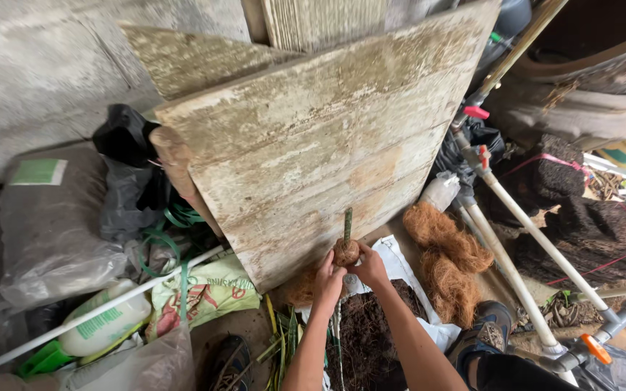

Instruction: The person sits on the floor and prepares plant cuttings by wrapping their roots in coconut coir and securing them with string. They then form soil balls and insert the prepared cuttings into the soil.

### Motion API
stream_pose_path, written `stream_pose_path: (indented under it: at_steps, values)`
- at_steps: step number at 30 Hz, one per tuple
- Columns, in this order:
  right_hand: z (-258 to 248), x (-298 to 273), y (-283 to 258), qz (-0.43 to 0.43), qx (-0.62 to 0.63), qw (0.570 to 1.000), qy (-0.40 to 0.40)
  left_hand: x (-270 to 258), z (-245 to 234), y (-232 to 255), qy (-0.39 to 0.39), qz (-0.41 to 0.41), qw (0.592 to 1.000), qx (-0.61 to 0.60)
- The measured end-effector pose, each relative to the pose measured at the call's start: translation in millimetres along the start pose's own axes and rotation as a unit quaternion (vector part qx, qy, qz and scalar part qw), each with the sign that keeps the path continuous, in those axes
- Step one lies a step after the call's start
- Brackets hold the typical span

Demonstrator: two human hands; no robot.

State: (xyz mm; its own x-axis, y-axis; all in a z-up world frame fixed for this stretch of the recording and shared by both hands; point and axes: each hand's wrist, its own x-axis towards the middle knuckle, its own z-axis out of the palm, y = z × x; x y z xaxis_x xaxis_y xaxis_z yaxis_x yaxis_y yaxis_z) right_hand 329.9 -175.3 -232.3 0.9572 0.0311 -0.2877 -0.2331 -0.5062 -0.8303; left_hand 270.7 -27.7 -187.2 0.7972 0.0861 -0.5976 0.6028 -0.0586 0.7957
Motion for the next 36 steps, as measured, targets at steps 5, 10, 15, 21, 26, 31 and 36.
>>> stream_pose_path:
  at_steps: [5,10,15,21,26,31,36]
  values:
    - [14,21,22,0.032,-0.038,0.999,0.003,39,8,-32,0.010,0.067,0.998,0.004]
    - [20,33,35,-0.004,-0.075,0.997,-0.001,44,11,-46,0.020,0.002,0.999,0.036]
    - [22,32,39,0.012,-0.143,0.990,-0.008,42,6,-42,0.017,-0.040,0.997,0.069]
    - [21,31,36,-0.022,-0.170,0.985,0.004,68,13,-73,0.015,0.037,0.988,0.150]
    - [24,39,22,0.071,-0.250,0.964,-0.050,82,15,-67,-0.016,0.002,0.976,0.218]
    - [20,43,12,0.101,-0.294,0.945,-0.100,73,15,-56,-0.060,-0.074,0.967,0.236]
    - [7,29,14,0.034,-0.260,0.961,-0.089,70,23,-69,0.059,0.073,0.971,0.219]
